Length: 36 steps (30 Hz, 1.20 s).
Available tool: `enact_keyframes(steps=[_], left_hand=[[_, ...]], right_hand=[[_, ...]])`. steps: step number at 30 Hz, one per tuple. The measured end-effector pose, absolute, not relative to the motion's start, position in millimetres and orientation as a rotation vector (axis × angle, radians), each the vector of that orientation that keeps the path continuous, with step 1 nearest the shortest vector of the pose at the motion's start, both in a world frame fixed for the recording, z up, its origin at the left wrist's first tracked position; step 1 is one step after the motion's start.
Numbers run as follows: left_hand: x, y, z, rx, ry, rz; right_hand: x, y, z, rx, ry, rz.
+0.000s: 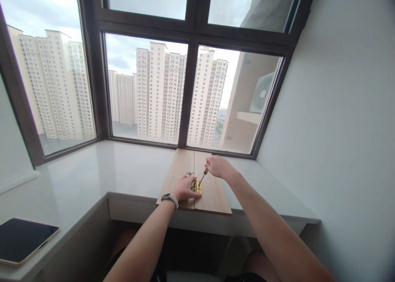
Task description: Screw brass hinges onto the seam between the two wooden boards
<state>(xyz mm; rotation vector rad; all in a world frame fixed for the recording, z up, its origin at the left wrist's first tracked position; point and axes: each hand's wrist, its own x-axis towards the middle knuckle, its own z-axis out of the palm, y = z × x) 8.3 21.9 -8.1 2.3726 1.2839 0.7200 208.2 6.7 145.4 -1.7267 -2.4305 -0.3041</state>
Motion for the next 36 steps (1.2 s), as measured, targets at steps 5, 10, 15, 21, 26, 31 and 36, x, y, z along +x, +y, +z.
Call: enact_keyframes(steps=[5,10,15,21,26,31,36], left_hand=[[8.3,20.4,-5.0,2.369,1.289,0.699],[9.1,19.4,-4.0,2.364,1.296,0.699],[9.0,18.8,-3.5,2.350,1.300,0.699],[9.0,20.6,-5.3,2.359,1.292,0.716],[9.2,21.4,-6.4,2.353,1.303,0.717],[8.9,21.9,-7.1,2.357,1.292,0.723],[8.9,22.2,-7.3,2.357,1.289,0.715]], right_hand=[[210.0,6.3,141.9,-1.439,-2.478,-0.169],[210.5,4.7,144.1,-1.424,-2.515,-0.169],[213.9,7.3,145.9,-1.478,-2.532,-0.182],[216.7,8.9,145.7,-1.538,-2.519,-0.199],[211.4,9.0,144.5,-1.588,-2.504,-0.250],[204.5,6.3,141.7,-1.668,-2.445,-0.314],[204.2,3.5,140.3,-1.593,-2.464,-0.284]])
